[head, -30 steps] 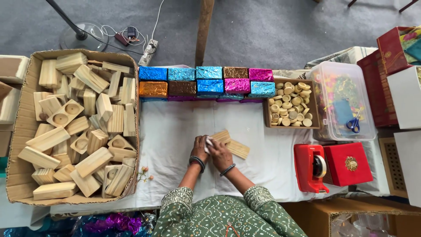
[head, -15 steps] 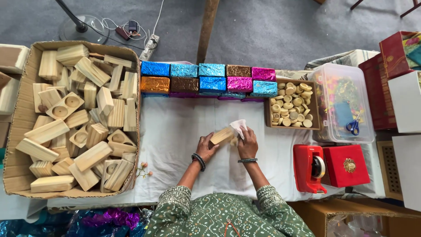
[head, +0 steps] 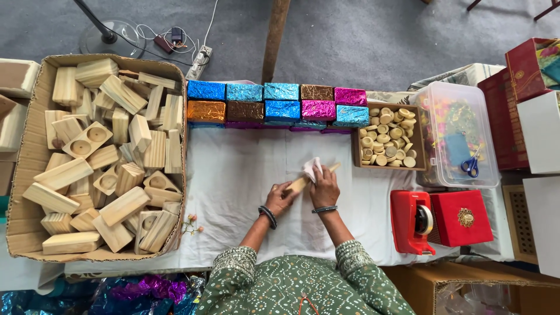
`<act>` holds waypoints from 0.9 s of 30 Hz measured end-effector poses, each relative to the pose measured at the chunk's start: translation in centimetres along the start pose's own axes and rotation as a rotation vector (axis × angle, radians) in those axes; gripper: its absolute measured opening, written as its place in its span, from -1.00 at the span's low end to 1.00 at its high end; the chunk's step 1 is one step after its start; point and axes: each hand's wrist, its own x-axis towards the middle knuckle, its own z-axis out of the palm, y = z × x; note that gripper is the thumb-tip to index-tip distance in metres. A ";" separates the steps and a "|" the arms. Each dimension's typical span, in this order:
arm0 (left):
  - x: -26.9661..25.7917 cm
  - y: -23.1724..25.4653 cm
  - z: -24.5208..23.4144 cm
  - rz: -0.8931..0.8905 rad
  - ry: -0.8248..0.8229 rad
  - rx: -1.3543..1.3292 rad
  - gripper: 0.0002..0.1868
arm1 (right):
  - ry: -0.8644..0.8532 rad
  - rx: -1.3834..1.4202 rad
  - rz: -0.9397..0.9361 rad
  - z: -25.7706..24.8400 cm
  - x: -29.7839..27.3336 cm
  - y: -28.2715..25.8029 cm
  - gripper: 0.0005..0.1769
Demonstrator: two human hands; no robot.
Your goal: The recorder is polishing and cleaning small wooden candle holders and blocks with a white cloth at a fulfillment center workstation.
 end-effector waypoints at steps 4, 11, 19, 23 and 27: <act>-0.3 0.1 1.3 0.561 0.083 0.399 -0.35 | -0.063 -0.022 0.044 0.0 -0.5 0.6 -0.47; -0.6 1.3 1.7 0.129 -0.041 0.183 -0.38 | -0.033 0.027 0.219 0.5 -1.6 1.2 -0.50; 0.1 -0.8 0.9 -0.071 -0.128 -0.234 -0.33 | -0.193 0.121 0.101 0.3 -3.8 -0.2 -0.38; -0.2 -2.1 0.3 0.005 -0.185 -0.210 -0.23 | -0.211 0.194 0.077 0.8 -4.0 -0.3 -0.41; 0.2 -4.2 0.8 -0.046 -0.137 -0.176 -0.39 | -0.295 0.150 -0.115 0.1 -6.1 -0.6 -0.45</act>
